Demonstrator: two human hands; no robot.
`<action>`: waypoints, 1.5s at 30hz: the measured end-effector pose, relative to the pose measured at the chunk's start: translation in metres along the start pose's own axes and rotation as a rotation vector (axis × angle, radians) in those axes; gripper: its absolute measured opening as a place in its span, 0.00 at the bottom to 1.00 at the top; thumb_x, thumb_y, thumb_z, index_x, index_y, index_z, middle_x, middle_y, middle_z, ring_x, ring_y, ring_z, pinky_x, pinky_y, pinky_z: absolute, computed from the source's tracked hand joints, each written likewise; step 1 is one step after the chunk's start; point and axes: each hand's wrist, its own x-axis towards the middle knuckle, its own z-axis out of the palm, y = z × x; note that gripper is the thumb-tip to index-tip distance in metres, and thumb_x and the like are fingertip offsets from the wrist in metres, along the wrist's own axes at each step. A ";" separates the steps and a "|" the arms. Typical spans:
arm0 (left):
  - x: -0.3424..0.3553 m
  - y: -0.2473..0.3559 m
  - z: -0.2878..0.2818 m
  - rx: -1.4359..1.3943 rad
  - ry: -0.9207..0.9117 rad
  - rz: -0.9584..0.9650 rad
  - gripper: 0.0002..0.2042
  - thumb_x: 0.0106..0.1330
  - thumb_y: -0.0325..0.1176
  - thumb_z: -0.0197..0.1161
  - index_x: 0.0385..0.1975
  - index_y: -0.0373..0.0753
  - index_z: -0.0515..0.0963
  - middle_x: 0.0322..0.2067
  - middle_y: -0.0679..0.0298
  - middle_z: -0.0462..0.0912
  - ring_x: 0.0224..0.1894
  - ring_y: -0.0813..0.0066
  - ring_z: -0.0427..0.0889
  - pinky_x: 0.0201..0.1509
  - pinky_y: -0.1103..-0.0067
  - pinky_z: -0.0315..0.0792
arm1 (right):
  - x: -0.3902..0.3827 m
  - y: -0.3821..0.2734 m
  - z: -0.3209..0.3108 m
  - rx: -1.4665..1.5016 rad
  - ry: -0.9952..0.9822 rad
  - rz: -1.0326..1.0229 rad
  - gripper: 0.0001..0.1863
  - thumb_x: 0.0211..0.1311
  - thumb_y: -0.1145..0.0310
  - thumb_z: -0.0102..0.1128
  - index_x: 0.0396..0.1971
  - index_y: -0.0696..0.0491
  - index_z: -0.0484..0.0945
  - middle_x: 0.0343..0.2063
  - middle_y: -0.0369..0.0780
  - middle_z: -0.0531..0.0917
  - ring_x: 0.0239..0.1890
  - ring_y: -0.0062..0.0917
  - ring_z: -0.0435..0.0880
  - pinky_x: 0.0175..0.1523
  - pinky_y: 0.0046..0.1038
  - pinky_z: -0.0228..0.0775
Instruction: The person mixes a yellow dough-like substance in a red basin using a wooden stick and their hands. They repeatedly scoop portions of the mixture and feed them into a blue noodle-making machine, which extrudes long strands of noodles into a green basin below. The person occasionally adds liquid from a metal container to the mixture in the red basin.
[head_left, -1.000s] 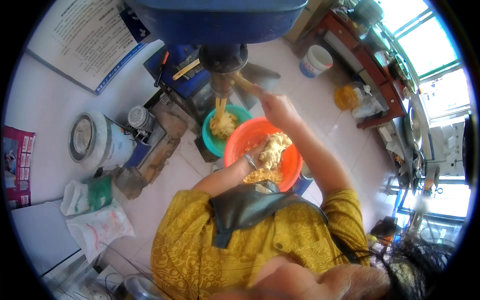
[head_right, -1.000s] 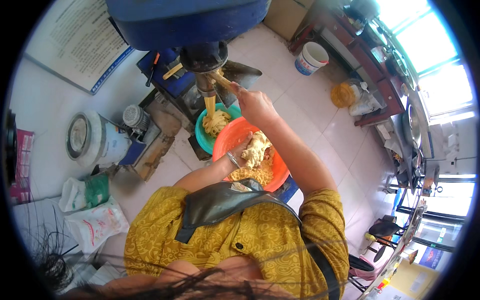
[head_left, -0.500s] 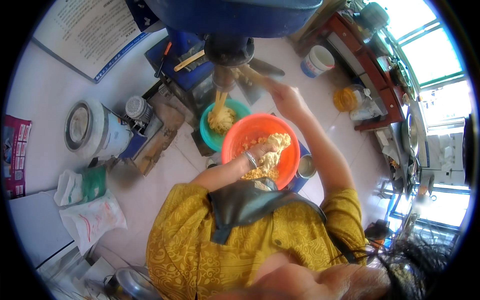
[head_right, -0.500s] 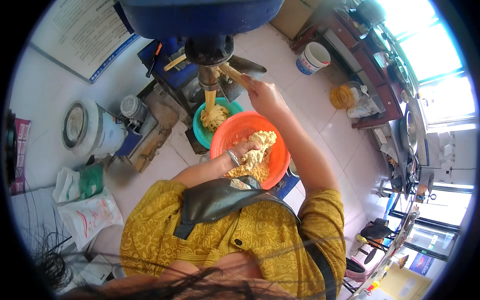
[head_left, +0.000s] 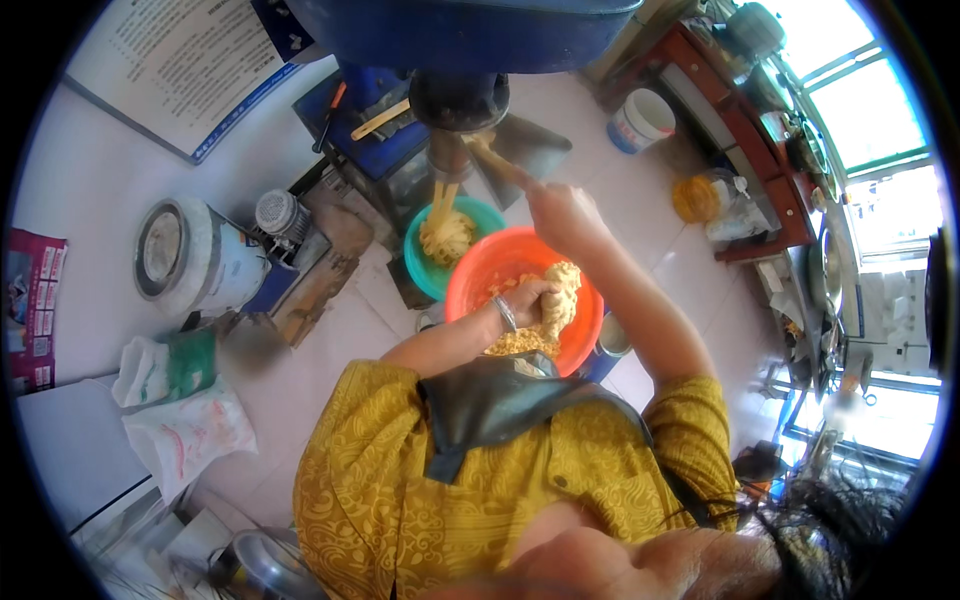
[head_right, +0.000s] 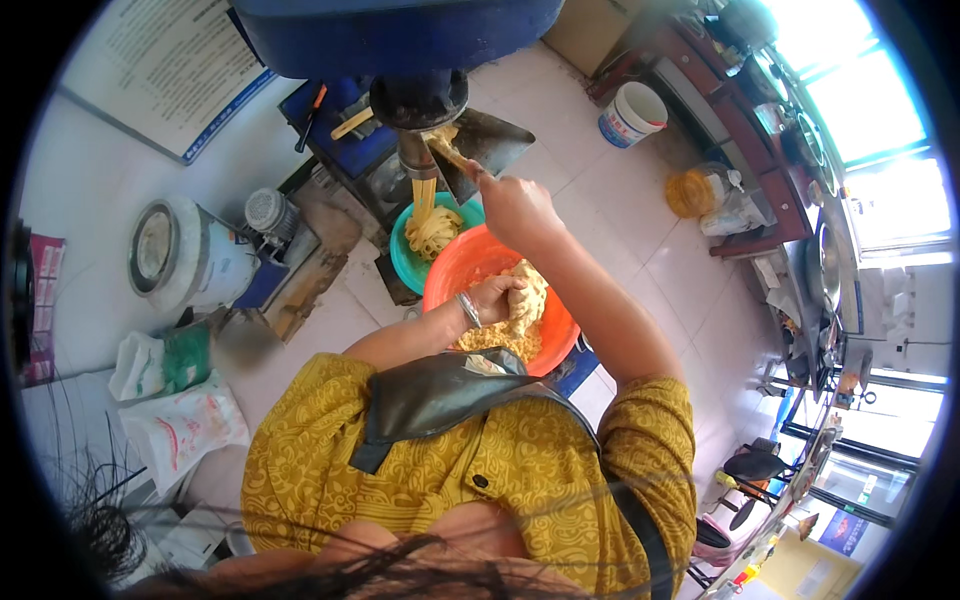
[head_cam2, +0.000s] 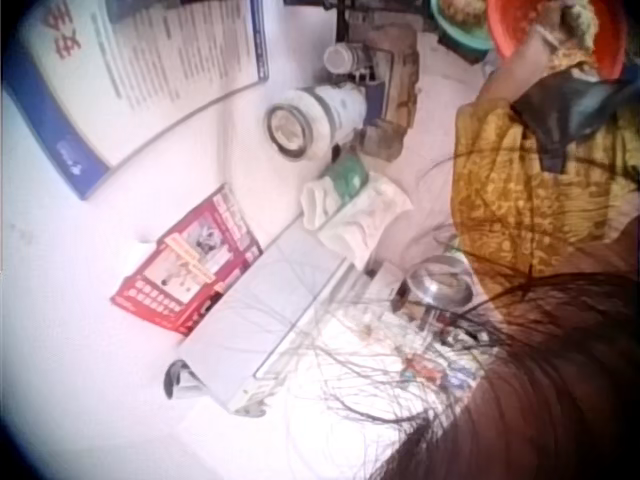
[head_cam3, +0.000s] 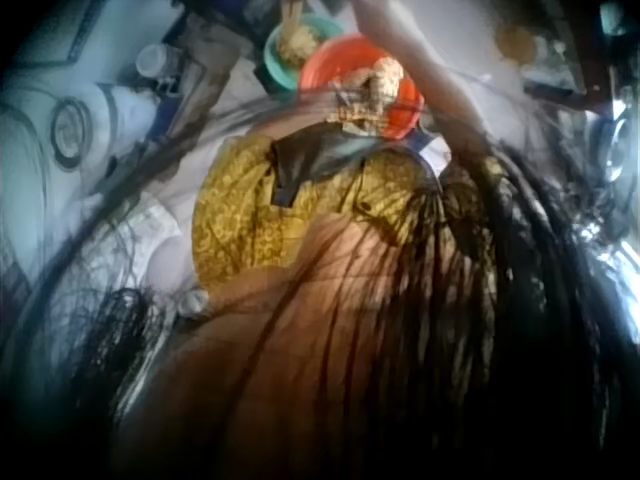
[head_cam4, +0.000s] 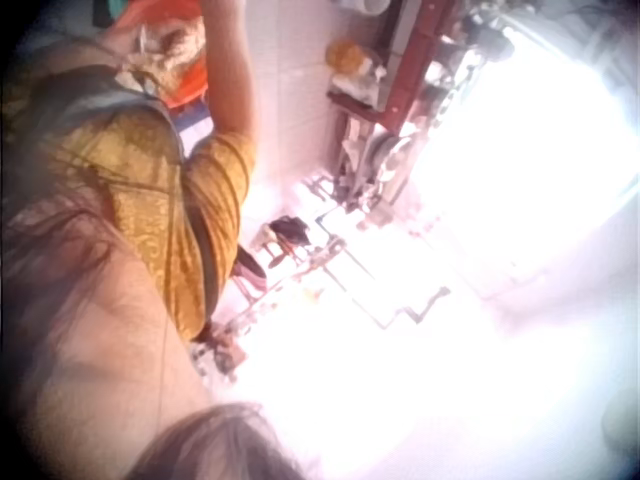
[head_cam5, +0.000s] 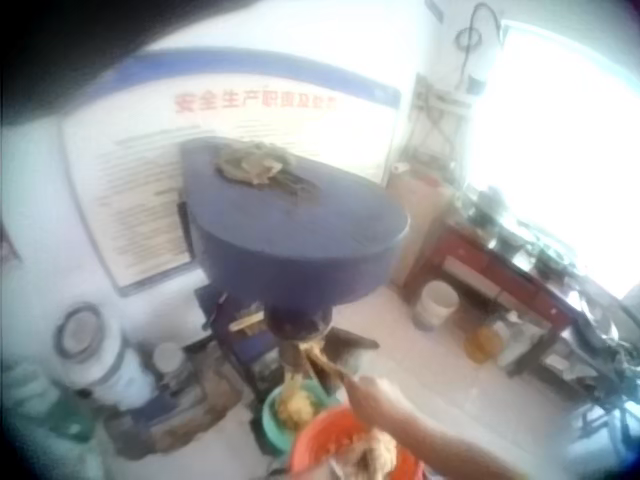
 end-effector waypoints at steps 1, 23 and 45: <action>-0.001 -0.001 -0.010 0.084 0.035 0.005 0.19 0.63 0.33 0.64 0.52 0.37 0.71 0.42 0.61 0.80 0.46 0.68 0.80 0.55 0.67 0.74 | 0.000 -0.001 0.001 -0.002 -0.003 0.009 0.32 0.59 0.75 0.46 0.67 0.47 0.61 0.28 0.46 0.81 0.31 0.43 0.83 0.37 0.42 0.75; -0.018 -0.012 0.002 0.130 0.107 -0.043 0.21 0.59 0.30 0.60 0.54 0.41 0.68 0.38 0.59 0.79 0.32 0.69 0.81 0.18 0.82 0.71 | 0.015 0.003 -0.003 0.052 0.034 0.074 0.30 0.59 0.74 0.47 0.64 0.44 0.66 0.24 0.47 0.82 0.29 0.42 0.84 0.36 0.41 0.75; -0.033 -0.009 0.031 0.503 0.511 -0.064 0.25 0.61 0.28 0.63 0.58 0.41 0.64 0.45 0.59 0.77 0.41 0.61 0.83 0.34 0.64 0.82 | 0.007 0.003 -0.003 -0.006 0.047 -0.009 0.30 0.57 0.73 0.50 0.63 0.50 0.66 0.23 0.45 0.83 0.29 0.40 0.84 0.33 0.40 0.76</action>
